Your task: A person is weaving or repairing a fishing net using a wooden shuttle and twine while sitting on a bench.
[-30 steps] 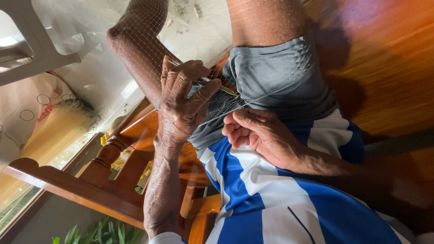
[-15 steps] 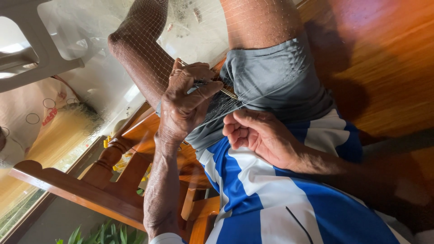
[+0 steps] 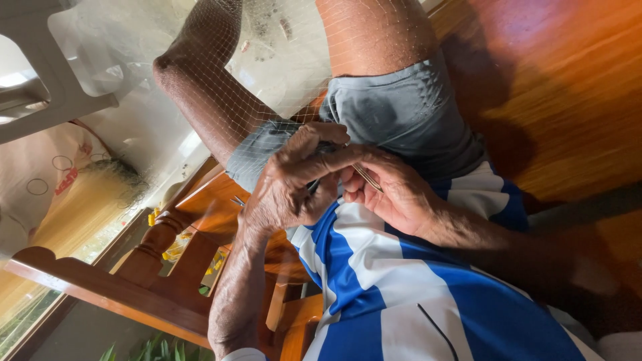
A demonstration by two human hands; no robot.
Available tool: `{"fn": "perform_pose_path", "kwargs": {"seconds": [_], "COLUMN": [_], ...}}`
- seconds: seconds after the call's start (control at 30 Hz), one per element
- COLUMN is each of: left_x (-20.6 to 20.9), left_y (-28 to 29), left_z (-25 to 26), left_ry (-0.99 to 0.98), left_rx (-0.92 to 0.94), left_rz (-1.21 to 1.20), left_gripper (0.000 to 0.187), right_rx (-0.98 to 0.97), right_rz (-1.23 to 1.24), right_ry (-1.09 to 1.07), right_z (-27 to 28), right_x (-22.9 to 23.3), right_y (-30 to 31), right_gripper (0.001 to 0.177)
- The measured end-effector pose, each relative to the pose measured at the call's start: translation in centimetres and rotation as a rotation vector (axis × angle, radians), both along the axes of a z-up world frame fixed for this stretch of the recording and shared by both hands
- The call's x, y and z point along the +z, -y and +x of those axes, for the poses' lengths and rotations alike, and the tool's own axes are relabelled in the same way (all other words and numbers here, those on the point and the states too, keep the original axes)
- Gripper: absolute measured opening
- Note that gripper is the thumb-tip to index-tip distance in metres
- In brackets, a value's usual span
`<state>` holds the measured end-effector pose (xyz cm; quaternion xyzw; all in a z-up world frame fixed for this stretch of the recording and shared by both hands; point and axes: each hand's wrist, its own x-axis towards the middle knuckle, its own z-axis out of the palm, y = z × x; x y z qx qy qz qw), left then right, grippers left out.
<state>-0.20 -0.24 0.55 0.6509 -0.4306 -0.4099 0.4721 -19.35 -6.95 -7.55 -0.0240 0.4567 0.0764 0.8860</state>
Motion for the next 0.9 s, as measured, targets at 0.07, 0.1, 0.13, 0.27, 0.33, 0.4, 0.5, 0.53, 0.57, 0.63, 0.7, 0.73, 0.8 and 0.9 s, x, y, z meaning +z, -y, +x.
{"fn": "perform_pose_path", "kwargs": {"seconds": [0.07, 0.1, 0.13, 0.27, 0.33, 0.4, 0.5, 0.53, 0.57, 0.63, 0.7, 0.73, 0.8, 0.9], "left_x": [1.1, 0.4, -0.3, -0.9, -0.3, 0.4, 2.0, 2.7, 3.3, 4.3, 5.8, 7.2, 7.7, 4.9], "left_y": [0.5, 0.1, -0.3, -1.0, -1.5, -1.9, -3.4, -4.2, -4.9, -6.2, -6.8, -6.9, -7.7, -9.9], "left_z": [-0.5, -0.8, -1.2, -3.3, -3.8, -4.4, -5.7, -6.4, -7.2, -9.1, -11.0, -11.6, -13.2, -15.2], "left_ry": [0.098, 0.096, 0.17, 0.323, 0.379, 0.432, 0.697, 0.671, 0.645, 0.603, 0.542, 0.229, -0.091, -0.726], "left_rx": [-0.02, -0.019, -0.009, 0.112, 0.161, 0.213, 0.25, 0.281, 0.312, 0.359, 0.399, 0.586, 0.76, 1.02], "left_rz": [0.003, -0.004, -0.032, -0.05, -0.082, -0.115, -0.308, -0.323, -0.34, -0.37, -0.396, -0.364, -0.331, -0.49], "left_gripper": [0.046, 0.046, 0.034, 0.022, 0.017, 0.014, 0.018, 0.016, 0.015, 0.015, 0.016, 0.014, 0.016, 0.012], "right_rx": [-0.02, -0.02, -0.015, -0.005, 0.02, 0.046, 0.244, 0.229, 0.212, 0.058, -0.101, -0.15, -0.195, -0.166], "right_rz": [0.007, 0.0, -0.022, -0.03, -0.042, -0.056, -0.042, -0.05, -0.059, 0.006, 0.082, 0.013, -0.06, -0.16], "right_ry": [0.022, 0.019, 0.059, 0.114, 0.077, 0.038, -0.085, -0.18, -0.274, -0.244, -0.231, -0.213, -0.19, -0.077], "right_z": [0.0, 0.5, 1.2, 0.1, -1.6, -2.0, 0.1, 1.2, 2.4, 2.6, 1.4, 0.5, -0.4, -0.9], "right_x": [-0.4, 0.6, 1.7, 0.7, 1.6, 3.9, 8.0, 8.5, 9.0, 5.4, 2.8, 2.3, 2.7, 4.4], "right_y": [-0.1, 0.6, 1.2, 0.7, 0.8, 2.1, 4.0, 3.9, 3.7, 2.4, 1.0, 0.4, -0.2, -0.4], "right_gripper": [0.025, 0.025, 0.025, 0.03, 0.03, 0.03, 0.036, 0.054, 0.073, 0.067, 0.061, 0.033, 0.024, 0.026]}}
